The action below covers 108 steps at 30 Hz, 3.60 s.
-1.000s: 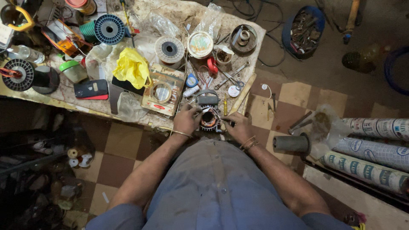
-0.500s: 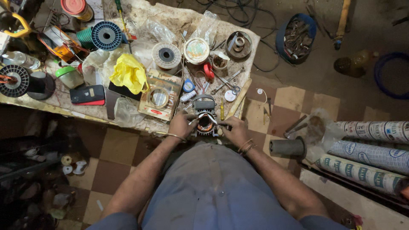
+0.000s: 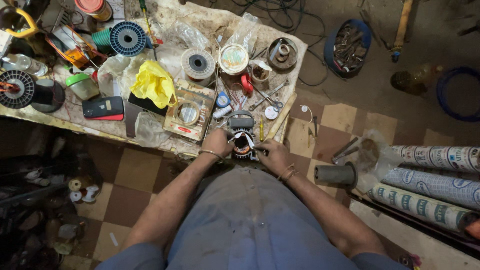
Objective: The person works on a disassembled electric motor stator on a cluttered workbench. They use a wooden stick to press white insulating material into the stator slots, then use a hammer to tap the material into place. The person also uses pliers to adjust wires and repeatedly checks the fit of the material within the stator.
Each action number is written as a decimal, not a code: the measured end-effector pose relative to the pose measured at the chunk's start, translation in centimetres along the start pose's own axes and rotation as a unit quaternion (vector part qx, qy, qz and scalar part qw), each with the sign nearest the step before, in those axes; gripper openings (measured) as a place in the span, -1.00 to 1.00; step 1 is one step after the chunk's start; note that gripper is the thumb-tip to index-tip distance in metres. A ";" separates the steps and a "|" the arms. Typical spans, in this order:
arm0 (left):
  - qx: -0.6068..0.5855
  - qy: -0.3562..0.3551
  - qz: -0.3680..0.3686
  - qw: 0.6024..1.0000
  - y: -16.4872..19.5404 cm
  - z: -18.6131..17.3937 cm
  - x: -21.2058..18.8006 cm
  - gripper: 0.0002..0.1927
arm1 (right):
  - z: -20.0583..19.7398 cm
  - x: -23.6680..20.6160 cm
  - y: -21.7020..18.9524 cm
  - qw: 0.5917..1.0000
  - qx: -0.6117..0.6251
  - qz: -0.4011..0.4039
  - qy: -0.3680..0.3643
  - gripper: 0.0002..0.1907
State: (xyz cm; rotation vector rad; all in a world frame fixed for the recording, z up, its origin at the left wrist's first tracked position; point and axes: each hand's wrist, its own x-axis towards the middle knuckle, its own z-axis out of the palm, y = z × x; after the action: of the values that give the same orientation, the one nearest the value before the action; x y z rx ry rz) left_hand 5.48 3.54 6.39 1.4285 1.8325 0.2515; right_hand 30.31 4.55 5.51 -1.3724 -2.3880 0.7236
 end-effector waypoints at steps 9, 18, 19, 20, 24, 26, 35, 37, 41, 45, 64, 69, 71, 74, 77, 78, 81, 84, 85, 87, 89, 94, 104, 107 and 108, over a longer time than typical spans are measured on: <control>-0.030 -0.010 0.009 0.999 -0.8 0.0 0.3 -0.63 | 3.1 0.0 2.8 0.982 0.145 0.115 -0.042 -0.75; -0.047 0.009 0.047 0.998 -1.3 0.0 0.0 -0.67 | -1.4 2.8 3.8 0.939 0.169 0.284 -0.097 -0.72; -0.040 0.006 0.041 0.998 -1.2 -0.1 -0.2 -0.68 | -1.9 2.7 3.6 0.954 0.172 0.232 -0.080 -0.73; -0.032 0.002 0.036 0.999 -1.1 -0.2 -0.4 -0.68 | -2.3 2.6 3.3 0.966 0.174 0.179 -0.062 -0.74; -0.027 0.017 0.031 0.999 -0.5 -0.6 -0.8 -0.70 | -2.4 2.4 2.2 0.981 0.094 0.154 -0.071 -0.80; -0.017 0.013 0.026 0.999 -0.3 -0.7 -0.9 -0.69 | -2.0 2.0 1.8 0.990 0.095 0.090 -0.043 -0.81; -0.011 0.009 0.040 0.999 -0.5 -0.7 -0.7 -0.66 | -0.4 0.7 0.5 0.998 0.066 -0.006 -0.020 -0.75; -0.009 0.009 0.038 0.999 -0.5 -0.7 -0.7 -0.66 | -0.2 0.6 0.3 0.998 0.065 -0.003 -0.015 -0.75; -0.006 0.028 0.060 0.998 -0.5 -0.7 -0.8 -0.66 | 0.3 0.6 -0.2 0.998 0.055 0.035 -0.012 -0.74; -0.019 0.036 0.068 0.997 -0.6 -0.6 -1.2 -0.66 | 0.9 1.0 -0.7 0.998 0.025 0.047 0.017 -0.77; -0.047 0.042 0.087 0.994 -0.2 -0.2 -1.8 -0.65 | 4.1 1.5 -0.8 0.987 0.059 0.151 -0.007 -0.69; -0.036 0.049 0.092 0.994 -0.3 -0.2 -1.5 -0.67 | 3.6 1.9 -0.6 0.986 0.035 0.156 -0.052 -0.65; -0.034 0.044 0.088 0.995 -0.4 -0.1 -1.3 -0.67 | 2.9 2.0 -0.6 0.984 0.050 0.152 -0.072 -0.63; -0.035 0.061 0.106 0.992 -0.4 -0.2 -1.2 -0.68 | 2.0 2.1 -0.9 0.987 0.056 0.129 -0.082 -0.61; -0.032 0.050 0.077 0.995 -0.2 -0.2 -1.0 -0.71 | 1.5 2.3 -1.7 0.989 0.059 0.106 -0.086 -0.55; -0.030 0.048 0.075 0.996 0.0 -0.3 -0.9 -0.71 | 1.3 2.4 -2.1 0.989 0.062 0.099 -0.088 -0.52; -0.022 0.036 0.064 0.997 0.3 -0.5 -0.9 -0.69 | 1.0 2.4 -3.0 0.959 0.068 0.211 -0.176 -0.39; -0.012 0.023 0.048 0.998 0.6 -0.8 -0.9 -0.67 | 0.9 2.3 -3.1 0.950 0.092 0.217 -0.204 -0.44; -0.008 0.019 0.046 0.999 0.6 -0.8 -0.9 -0.66 | 0.9 2.1 -3.0 0.949 0.143 0.201 -0.197 -0.43; -0.003 0.020 0.056 0.998 0.5 -0.8 -1.0 -0.66 | 1.3 1.8 -2.4 0.938 0.245 0.166 -0.182 -0.42; -0.001 0.029 0.081 0.996 0.2 -0.7 -1.1 -0.66 | 1.8 1.3 -1.7 0.902 0.344 0.179 -0.190 -0.38; -0.030 0.050 0.121 0.991 -1.1 0.1 -0.8 -0.51 | 2.5 0.1 0.3 0.937 0.265 0.137 -0.179 -0.39; -0.051 0.089 0.106 0.989 -4.1 3.6 0.7 -0.32 | 3.0 -0.1 0.7 0.904 0.316 0.228 -0.175 -0.52; -0.094 0.080 0.099 0.987 -5.5 4.3 0.9 -0.32 | 2.8 -0.1 0.3 0.874 0.364 0.276 -0.165 -0.56; -0.102 0.085 0.108 0.985 -5.8 4.5 1.0 -0.30 | 2.6 -0.1 0.2 0.870 0.367 0.287 -0.159 -0.56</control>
State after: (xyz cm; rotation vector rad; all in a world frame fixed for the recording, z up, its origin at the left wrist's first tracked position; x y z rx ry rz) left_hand 4.16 1.11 -0.48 1.4974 1.7266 0.6688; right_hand 29.25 3.88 3.20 -1.6554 -1.5282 1.8970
